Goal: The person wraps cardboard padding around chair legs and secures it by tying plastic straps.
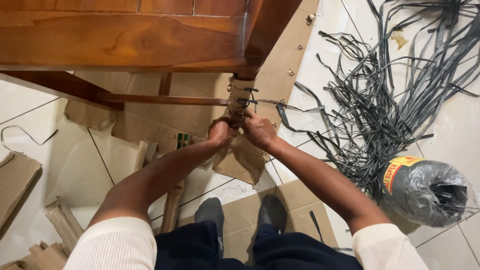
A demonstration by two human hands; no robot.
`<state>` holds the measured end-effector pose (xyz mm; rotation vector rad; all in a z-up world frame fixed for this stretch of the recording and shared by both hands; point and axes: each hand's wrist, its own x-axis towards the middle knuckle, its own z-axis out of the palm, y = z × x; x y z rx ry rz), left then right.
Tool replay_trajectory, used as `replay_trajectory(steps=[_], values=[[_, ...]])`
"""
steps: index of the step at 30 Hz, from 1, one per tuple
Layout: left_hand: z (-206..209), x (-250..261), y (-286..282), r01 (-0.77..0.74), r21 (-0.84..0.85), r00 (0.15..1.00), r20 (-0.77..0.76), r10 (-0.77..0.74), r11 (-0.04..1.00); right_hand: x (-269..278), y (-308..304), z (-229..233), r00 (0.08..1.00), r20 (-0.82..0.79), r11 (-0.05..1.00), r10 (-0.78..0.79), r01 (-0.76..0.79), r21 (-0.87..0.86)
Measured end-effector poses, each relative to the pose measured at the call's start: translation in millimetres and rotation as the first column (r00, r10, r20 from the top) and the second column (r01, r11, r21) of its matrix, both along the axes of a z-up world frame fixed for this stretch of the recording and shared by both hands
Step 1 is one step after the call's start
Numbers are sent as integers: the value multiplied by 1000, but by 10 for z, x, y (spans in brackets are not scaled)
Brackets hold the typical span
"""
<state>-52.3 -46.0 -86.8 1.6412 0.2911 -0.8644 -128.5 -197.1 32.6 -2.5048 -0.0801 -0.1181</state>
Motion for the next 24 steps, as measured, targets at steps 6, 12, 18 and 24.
replay_trajectory(steps=[6, 12, 18, 24], values=[[-1042, 77, -79, -398, -404, 898, -357, 259, 824, -15, -94, -697, 991, -135, 983, -17, -8, -184], [-884, 102, -109, -466, -422, 876, -343, 339, 777, 47, -176, -588, 985, -165, 970, 39, -77, -232], [24, -41, -57, -90, 45, 995, -40, 92, 995, -57, -231, -266, 997, -10, 994, 82, -83, -71], [403, -126, 57, 336, 462, 729, 424, -538, 821, -70, -326, -319, 977, 174, 989, 122, -104, -107]])
